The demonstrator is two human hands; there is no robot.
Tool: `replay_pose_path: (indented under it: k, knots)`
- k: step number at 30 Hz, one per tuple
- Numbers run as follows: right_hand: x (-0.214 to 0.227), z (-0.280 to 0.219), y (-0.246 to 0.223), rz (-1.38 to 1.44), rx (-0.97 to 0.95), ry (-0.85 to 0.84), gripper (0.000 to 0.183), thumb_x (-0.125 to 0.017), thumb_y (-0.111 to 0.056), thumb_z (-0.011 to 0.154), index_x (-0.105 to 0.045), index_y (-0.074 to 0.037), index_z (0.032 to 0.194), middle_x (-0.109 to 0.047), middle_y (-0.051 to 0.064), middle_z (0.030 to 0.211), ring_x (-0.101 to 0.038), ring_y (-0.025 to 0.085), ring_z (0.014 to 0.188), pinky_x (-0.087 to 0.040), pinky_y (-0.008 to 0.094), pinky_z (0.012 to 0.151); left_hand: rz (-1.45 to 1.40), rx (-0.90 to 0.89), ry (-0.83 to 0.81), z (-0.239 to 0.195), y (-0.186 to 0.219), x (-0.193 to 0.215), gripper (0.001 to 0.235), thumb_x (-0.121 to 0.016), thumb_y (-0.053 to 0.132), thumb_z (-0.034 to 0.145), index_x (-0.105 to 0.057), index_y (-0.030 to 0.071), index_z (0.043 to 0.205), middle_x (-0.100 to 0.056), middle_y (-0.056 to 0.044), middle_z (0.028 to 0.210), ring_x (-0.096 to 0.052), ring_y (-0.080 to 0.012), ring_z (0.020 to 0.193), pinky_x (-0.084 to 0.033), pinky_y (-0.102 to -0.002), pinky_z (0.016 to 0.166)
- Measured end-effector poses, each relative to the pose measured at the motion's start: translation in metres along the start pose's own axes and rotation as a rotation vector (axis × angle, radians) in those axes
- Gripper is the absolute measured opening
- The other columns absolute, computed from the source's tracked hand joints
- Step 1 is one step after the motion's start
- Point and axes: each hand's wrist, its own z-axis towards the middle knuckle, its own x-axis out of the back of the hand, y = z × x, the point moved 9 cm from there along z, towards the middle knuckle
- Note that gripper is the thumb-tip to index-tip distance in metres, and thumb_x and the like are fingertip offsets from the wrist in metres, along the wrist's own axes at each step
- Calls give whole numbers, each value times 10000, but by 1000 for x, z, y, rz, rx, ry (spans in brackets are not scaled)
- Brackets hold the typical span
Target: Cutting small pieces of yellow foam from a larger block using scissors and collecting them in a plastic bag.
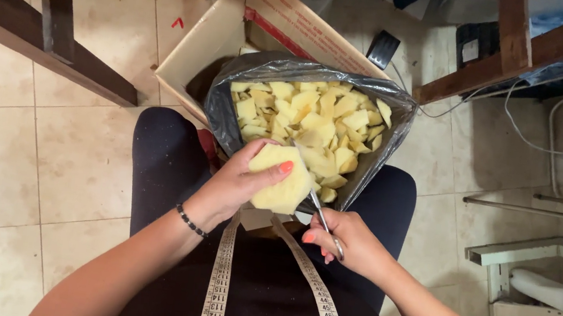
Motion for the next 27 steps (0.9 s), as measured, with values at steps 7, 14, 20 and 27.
replay_pose_path:
  k: [7,14,20,27]
  knots:
    - [18,-8,6,-240,-70,-191,511,-663,-601,885,-603,-94,847,-668,119,615,-747,228,585,-627,380,548,98,29,-39,-15,26,1,701,-829,205,772,-517,28,1374,-622,-297,1139,-677,-410,973,-626,-525,726]
    - [23,-14,-45,-913,-290,-206,796,-688,-852,742,-566,-121,1032,-646,137,1004,-687,381,996,-577,542,850,209,8,-128,-19,24,-7,741,-837,277,771,-523,-17,1374,-643,-295,1174,-687,-410,1025,-631,-515,759]
    - [20,3,-37,-1075,-182,-75,737,-639,-852,750,-553,-142,926,-609,84,867,-707,362,838,-570,473,796,361,-2,-118,-14,20,-1,604,-771,234,854,-547,-42,1342,-679,-275,1124,-710,-422,1003,-632,-504,766]
    - [21,8,-7,-631,-176,-13,532,-743,-638,806,-568,-137,764,-591,58,663,-710,278,622,-573,366,586,268,14,-54,-16,26,-12,562,-773,208,834,-585,-46,1298,-697,-260,1107,-717,-401,999,-625,-493,771]
